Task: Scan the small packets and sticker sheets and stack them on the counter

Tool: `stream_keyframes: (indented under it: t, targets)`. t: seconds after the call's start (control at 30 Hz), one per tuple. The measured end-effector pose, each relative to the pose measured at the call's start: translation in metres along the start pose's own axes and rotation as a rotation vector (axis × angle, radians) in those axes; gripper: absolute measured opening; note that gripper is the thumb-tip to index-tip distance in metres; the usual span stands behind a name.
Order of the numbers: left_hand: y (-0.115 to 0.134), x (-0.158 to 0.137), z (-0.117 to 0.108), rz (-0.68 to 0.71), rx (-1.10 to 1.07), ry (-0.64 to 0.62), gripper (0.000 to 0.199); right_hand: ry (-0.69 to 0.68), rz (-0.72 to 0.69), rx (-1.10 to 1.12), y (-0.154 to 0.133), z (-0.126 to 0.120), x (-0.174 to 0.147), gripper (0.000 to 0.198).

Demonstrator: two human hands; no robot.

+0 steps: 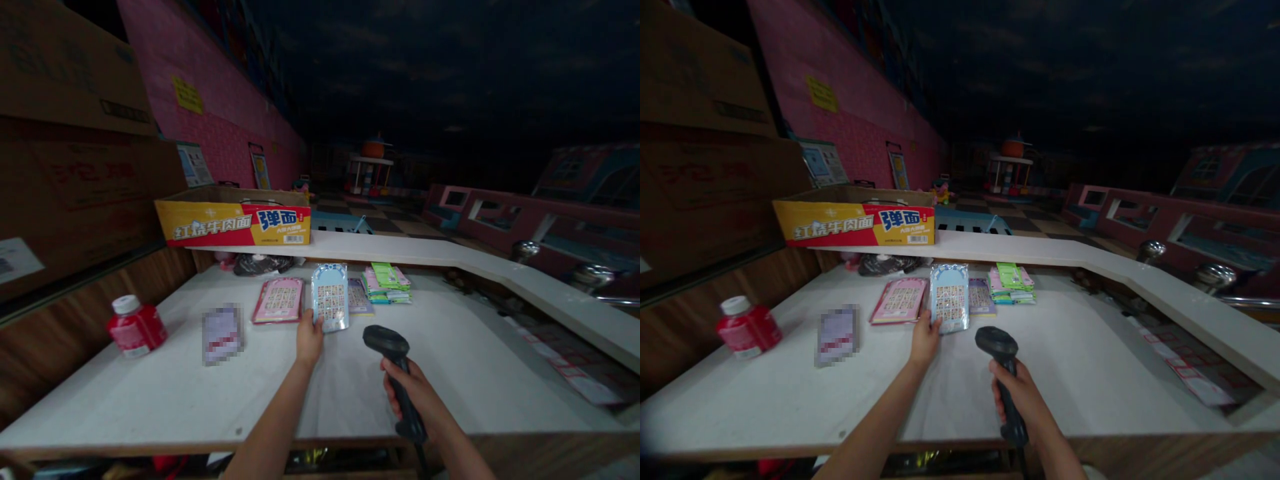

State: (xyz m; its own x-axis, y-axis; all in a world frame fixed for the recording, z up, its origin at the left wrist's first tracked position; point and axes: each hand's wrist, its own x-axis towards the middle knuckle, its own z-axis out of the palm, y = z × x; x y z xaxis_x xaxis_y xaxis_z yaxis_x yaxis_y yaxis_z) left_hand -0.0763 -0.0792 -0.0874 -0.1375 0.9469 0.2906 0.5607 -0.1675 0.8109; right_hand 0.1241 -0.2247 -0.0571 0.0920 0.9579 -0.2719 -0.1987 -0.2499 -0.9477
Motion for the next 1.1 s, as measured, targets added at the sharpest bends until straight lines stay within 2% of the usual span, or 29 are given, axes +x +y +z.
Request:
stream_keyframes:
  t: [0.1,0.2,0.3,0.43,0.53,0.63,0.77,0.93,1.03,1.1]
  targets:
    - [0.000,-0.001,0.000,-0.008,0.006,-0.016,0.011,-0.004,-0.022,0.047,-0.001,-0.009,0.011,0.042]
    - [-0.002,0.000,0.001,-0.008,-0.024,-0.013,0.012,-0.001,-0.046,0.161,-0.006,-0.028,0.033,0.041]
    - [-0.008,0.002,0.004,0.043,-0.105,-0.007,0.015,0.003,-0.023,0.365,-0.010,-0.053,0.058,0.040]
    - [-0.022,0.005,0.011,0.127,-0.247,0.046,0.025,-0.118,-0.010,0.707,-0.006,-0.077,0.078,0.031]
    - [-0.033,0.009,0.018,0.144,-0.295,0.098,0.031,-0.164,0.005,0.841,-0.002,-0.084,0.083,0.028]
    - [-0.034,0.017,0.027,0.118,-0.264,0.135,0.028,-0.183,0.055,0.839,-0.002,-0.085,0.085,0.028]
    - [-0.010,0.035,0.043,0.000,-0.124,0.105,0.025,-0.188,0.074,0.831,-0.006,-0.084,0.085,0.026]
    - [0.029,0.053,0.057,-0.134,0.238,-0.067,0.028,-0.184,0.085,0.853,-0.006,-0.083,0.085,0.026]
    - [0.040,0.052,0.058,-0.104,0.510,-0.142,0.035,-0.177,0.074,0.857,-0.005,-0.083,0.086,0.028]
    - [0.044,0.048,0.058,-0.046,0.603,-0.188,0.046,-0.180,0.072,0.852,-0.005,-0.083,0.087,0.030]
